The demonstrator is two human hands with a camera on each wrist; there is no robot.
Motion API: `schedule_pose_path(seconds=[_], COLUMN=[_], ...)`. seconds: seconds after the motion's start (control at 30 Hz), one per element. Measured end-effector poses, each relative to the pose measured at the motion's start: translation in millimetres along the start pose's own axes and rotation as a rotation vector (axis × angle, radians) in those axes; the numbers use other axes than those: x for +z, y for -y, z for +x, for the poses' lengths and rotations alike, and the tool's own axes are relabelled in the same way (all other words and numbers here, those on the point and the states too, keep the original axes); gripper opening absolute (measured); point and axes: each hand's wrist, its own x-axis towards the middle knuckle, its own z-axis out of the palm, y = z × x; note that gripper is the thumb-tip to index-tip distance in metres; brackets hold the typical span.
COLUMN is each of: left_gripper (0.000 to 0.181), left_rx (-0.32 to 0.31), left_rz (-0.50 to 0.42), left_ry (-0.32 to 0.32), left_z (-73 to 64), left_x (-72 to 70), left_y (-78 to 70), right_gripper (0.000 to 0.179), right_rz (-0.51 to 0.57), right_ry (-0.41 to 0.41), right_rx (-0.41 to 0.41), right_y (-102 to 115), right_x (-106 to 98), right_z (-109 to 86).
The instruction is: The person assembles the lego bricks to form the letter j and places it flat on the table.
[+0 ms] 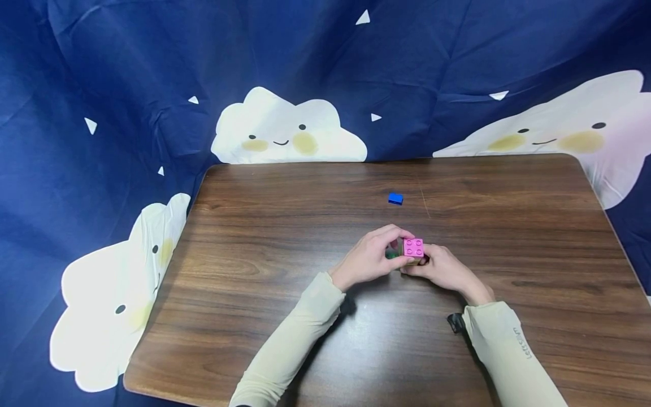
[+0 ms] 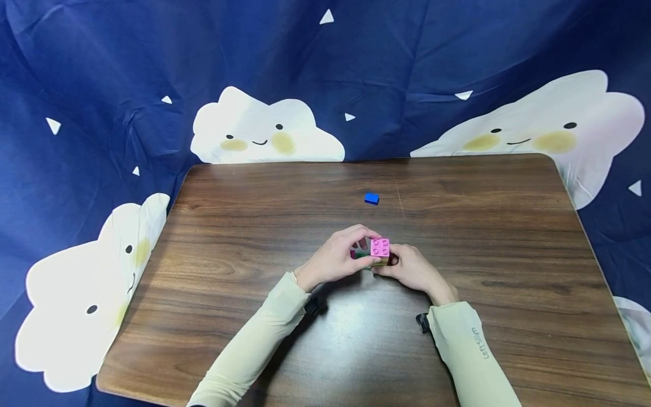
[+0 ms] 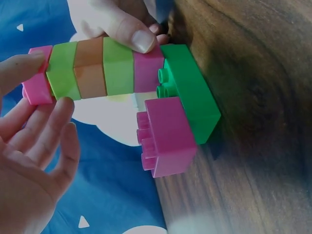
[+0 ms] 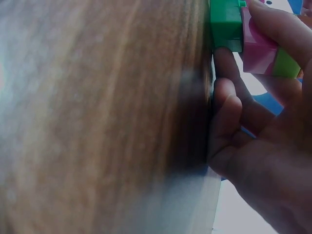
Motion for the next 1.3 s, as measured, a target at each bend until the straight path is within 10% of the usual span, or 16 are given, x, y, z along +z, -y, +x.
schedule_pose_path(seconds=[1.3], left_gripper=[0.035], left_rx=[-0.016], left_rz=[0.198], left_ry=[0.022], left_z=[3.1], left_x=[-5.3], left_y=[-3.1], right_gripper=[0.022], right_rz=[-0.011], right_ry=[-0.032], right_rx=[-0.012], right_y=[-0.3], right_x=[1.7], right_z=[0.1])
